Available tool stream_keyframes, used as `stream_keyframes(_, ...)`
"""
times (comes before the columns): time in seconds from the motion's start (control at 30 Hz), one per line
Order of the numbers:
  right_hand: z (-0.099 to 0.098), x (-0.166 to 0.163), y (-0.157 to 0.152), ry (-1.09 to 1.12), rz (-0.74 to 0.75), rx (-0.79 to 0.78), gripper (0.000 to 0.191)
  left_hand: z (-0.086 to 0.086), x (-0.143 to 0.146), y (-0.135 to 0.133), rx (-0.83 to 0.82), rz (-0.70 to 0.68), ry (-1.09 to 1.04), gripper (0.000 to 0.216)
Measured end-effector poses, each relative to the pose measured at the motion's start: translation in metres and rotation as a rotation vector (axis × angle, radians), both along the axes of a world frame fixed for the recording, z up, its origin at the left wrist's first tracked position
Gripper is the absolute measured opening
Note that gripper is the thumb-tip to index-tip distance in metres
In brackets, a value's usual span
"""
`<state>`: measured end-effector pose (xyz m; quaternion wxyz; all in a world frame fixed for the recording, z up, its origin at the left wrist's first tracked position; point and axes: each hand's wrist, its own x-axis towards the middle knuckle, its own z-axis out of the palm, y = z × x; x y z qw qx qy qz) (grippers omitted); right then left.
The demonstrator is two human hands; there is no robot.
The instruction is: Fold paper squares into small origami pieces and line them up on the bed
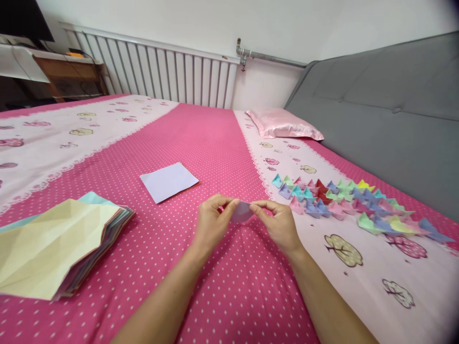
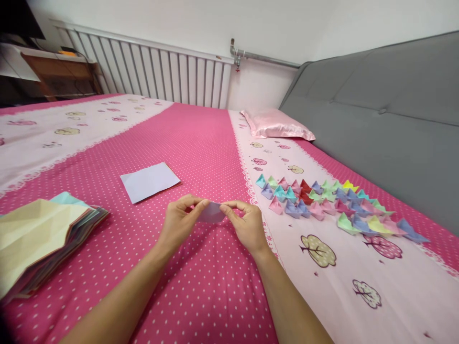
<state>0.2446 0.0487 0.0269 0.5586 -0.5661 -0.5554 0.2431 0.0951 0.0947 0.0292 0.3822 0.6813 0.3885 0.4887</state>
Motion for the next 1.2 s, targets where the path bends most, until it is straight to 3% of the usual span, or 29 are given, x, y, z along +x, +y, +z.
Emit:
stream_keyframes(0.23, -0.005, 0.0, 0.001, 0.186, 0.092, -0.111, 0.023, -0.001, -0.002, 0.002, -0.152, 0.0, -0.06, 0.031)
stream_keyframes(0.4, -0.005, -0.002, 0.0, 0.276, 0.069, -0.12, 0.024, -0.001, -0.004, 0.004, -0.258, -0.041, -0.089, 0.03)
stream_keyframes(0.63, -0.006, -0.004, 0.002, 0.492, -0.058, -0.085, 0.023, 0.0, -0.003, 0.005, -0.528, -0.332, -0.193, 0.023)
stream_keyframes(0.93, -0.006, -0.008, 0.001, 0.415, -0.018, -0.085, 0.024, 0.006, -0.005, 0.006, -0.5, -0.053, -0.328, 0.024)
stream_keyframes(1.2, -0.01, -0.008, 0.001, 0.263, -0.191, -0.01, 0.021, 0.004, 0.003, -0.007, -0.696, -0.167, -0.398, 0.054)
